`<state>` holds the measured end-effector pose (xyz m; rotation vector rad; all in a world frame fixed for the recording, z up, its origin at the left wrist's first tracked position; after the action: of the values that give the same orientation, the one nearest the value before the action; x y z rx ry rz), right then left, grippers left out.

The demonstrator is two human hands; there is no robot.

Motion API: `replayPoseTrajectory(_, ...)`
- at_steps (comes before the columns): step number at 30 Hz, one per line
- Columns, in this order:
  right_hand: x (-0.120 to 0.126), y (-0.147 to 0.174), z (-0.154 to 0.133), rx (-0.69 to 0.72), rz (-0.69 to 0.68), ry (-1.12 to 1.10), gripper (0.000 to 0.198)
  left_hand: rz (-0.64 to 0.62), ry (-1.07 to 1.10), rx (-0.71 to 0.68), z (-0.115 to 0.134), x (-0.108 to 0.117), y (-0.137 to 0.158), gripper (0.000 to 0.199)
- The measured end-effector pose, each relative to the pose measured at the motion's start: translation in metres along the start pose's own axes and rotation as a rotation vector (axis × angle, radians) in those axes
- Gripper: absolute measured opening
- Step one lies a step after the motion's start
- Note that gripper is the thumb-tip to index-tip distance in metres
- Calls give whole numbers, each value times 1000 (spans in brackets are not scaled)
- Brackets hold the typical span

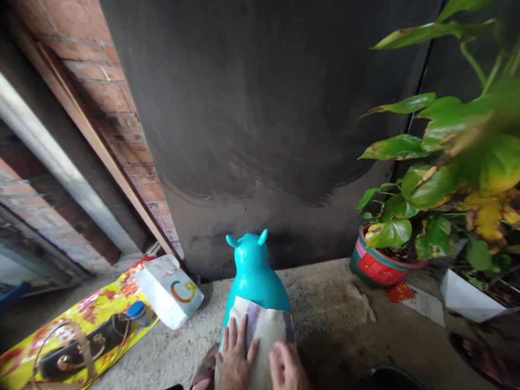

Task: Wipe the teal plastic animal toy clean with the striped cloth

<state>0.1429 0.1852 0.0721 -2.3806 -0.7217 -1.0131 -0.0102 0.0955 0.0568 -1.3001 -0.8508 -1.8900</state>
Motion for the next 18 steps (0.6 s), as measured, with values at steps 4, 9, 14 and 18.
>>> replayPoseTrajectory(4,-20,-27,28,-16,162,103,83,-22,33,38,-5,-4,-1,61)
replayPoseTrajectory(9,-58,-46,22,-42,120,298,80,-63,140,54,-14,-10,-15,62)
replayPoseTrajectory(14,-69,-90,2,-15,-105,439,56,-57,173,118,-17,-9,-45,63)
replayPoseTrajectory(18,-69,-128,-9,-41,-190,491,56,-55,173,124,-14,-9,-74,64)
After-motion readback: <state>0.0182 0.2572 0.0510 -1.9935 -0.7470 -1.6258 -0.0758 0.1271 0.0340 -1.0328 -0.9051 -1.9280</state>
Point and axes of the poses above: each hand's wrist, its own y-axis away from the middle knuckle, its own x-axis out of the back of the hand, z = x × y, the point moved 9 cm from there along -y, towards the middle knuckle, and after that the axes turned 3 degrees about z, right-handed, at the moved point
